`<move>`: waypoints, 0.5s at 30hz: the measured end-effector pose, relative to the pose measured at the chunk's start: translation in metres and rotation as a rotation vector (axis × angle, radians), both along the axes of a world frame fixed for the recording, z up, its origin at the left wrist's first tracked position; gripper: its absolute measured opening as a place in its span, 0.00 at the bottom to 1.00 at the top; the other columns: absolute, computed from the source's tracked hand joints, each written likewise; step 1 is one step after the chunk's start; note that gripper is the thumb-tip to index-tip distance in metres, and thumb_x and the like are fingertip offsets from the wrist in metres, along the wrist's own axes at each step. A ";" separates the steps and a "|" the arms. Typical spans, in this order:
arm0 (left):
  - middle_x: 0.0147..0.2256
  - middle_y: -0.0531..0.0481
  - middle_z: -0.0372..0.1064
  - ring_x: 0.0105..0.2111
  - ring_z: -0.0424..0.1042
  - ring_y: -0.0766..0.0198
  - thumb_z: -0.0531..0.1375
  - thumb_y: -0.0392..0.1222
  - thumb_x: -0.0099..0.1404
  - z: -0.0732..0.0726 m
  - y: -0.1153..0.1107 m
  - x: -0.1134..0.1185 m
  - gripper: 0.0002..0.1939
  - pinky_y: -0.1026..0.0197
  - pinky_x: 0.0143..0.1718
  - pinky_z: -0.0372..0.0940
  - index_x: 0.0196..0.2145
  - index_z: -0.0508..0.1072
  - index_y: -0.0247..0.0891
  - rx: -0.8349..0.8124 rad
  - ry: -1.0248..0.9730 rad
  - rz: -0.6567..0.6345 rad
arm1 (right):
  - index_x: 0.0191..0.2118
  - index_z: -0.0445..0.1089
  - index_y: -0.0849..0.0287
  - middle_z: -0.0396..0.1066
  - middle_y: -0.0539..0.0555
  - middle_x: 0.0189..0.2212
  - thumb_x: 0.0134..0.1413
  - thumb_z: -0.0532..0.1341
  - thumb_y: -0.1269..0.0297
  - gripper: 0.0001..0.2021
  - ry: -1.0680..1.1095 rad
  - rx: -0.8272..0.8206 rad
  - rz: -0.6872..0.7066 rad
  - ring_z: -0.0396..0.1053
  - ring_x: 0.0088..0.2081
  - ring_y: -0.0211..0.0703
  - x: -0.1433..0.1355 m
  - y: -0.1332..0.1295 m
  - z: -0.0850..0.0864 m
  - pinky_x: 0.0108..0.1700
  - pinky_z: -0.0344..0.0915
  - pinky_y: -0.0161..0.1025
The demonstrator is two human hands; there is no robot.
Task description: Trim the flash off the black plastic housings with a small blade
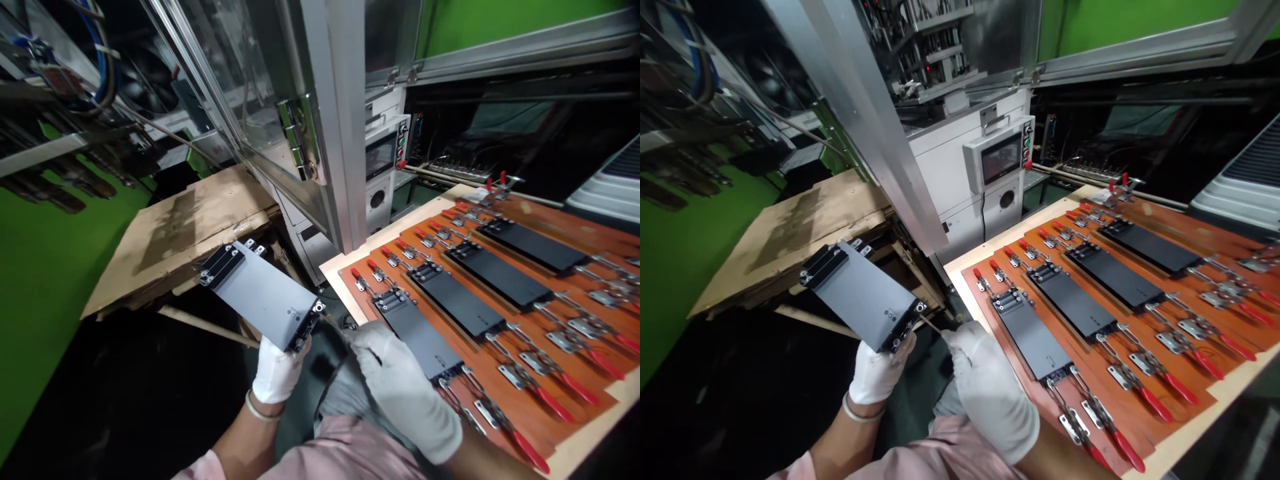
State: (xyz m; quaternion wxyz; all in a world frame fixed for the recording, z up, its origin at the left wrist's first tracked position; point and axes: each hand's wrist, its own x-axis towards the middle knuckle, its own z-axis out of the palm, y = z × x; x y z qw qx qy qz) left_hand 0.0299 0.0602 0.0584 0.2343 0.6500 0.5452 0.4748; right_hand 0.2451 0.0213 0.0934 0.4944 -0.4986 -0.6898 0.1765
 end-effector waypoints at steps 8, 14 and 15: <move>0.32 0.43 0.73 0.36 0.74 0.51 0.59 0.44 0.61 -0.003 0.000 0.003 0.08 0.49 0.38 0.70 0.35 0.73 0.38 0.126 0.126 0.022 | 0.42 0.75 0.51 0.73 0.50 0.33 0.61 0.51 0.76 0.17 -0.293 0.143 -0.164 0.67 0.28 0.37 -0.024 -0.034 0.004 0.32 0.62 0.35; 0.34 0.43 0.74 0.41 0.73 0.47 0.61 0.47 0.59 0.003 -0.006 0.008 0.09 0.49 0.42 0.69 0.35 0.75 0.40 -0.008 -0.042 -0.006 | 0.44 0.74 0.53 0.73 0.51 0.37 0.63 0.52 0.72 0.14 -0.262 0.083 -0.107 0.67 0.28 0.37 -0.027 -0.038 -0.008 0.31 0.62 0.35; 0.34 0.43 0.74 0.41 0.73 0.47 0.62 0.47 0.58 0.006 -0.007 0.008 0.09 0.49 0.42 0.69 0.34 0.75 0.40 -0.038 -0.084 -0.007 | 0.44 0.73 0.53 0.73 0.51 0.36 0.63 0.52 0.72 0.14 -0.250 0.044 -0.050 0.66 0.28 0.37 -0.026 -0.038 -0.008 0.31 0.63 0.34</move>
